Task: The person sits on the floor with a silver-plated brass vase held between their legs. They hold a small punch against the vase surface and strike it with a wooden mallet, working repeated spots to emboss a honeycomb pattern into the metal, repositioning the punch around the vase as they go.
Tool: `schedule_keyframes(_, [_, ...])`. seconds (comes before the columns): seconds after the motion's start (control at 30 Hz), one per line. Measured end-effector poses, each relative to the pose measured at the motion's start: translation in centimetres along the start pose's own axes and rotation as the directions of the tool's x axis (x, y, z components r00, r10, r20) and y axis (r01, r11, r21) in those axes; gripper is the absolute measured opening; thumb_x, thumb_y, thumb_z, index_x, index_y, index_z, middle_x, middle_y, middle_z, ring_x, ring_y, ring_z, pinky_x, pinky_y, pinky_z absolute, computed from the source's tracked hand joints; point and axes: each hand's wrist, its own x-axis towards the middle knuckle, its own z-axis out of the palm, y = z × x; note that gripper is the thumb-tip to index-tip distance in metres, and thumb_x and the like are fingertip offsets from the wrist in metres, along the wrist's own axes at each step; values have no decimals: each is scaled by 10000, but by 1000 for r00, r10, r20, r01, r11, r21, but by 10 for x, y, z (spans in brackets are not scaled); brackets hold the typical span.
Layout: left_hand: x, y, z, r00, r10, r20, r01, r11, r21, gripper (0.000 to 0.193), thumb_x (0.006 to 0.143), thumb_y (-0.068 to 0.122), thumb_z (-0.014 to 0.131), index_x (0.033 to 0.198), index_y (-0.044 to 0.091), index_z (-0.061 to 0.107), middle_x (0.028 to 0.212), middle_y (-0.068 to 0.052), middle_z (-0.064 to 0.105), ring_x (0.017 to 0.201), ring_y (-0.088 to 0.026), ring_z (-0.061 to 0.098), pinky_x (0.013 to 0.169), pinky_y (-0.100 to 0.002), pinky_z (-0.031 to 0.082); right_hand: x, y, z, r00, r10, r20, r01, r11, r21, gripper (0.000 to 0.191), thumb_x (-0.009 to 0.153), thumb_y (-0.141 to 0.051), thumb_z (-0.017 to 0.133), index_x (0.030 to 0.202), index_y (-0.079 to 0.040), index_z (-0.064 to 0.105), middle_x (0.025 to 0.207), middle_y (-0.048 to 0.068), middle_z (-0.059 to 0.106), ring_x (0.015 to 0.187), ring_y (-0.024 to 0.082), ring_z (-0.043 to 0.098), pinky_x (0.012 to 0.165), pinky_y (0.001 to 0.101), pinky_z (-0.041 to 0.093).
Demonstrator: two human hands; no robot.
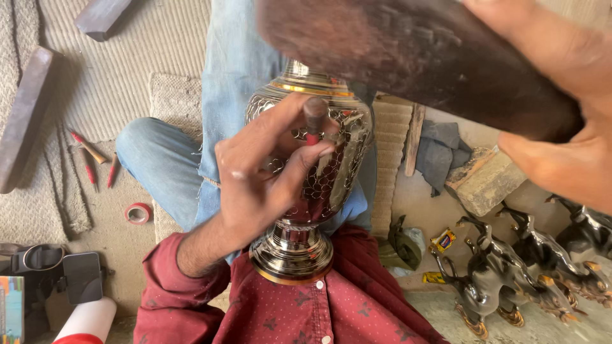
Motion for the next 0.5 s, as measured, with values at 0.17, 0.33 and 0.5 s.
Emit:
schedule_keyframes(0.17, [5,-6,-7,981,134,141,-136,991,2,448,1018,17,779,1412,54,570,1168,-73,765,1065,-168,803,887,-258,659,-11,29,13,992,53,-112,-74,978,-195,917,741,136,668,1574,-87,356,1155,217,674,980,286,710,802,395,562])
schedule_keyframes(0.33, [16,-2,-14,943,183,278,-206,977,55,426,983,38,792,1366,78,611,1152,-38,779,1061,-153,787,877,-273,647,-35,48,32,976,-73,-204,32,980,-198,727,904,78,714,1521,-117,382,1211,227,670,1033,281,723,831,364,585])
schedule_keyframes(0.5, [29,4,-12,921,238,310,-229,971,-65,454,970,13,735,1386,60,561,1218,-68,739,1115,-207,767,923,-292,665,-61,70,59,978,54,-202,-89,982,-168,888,746,66,741,1551,-102,405,1160,237,712,854,273,732,705,371,581])
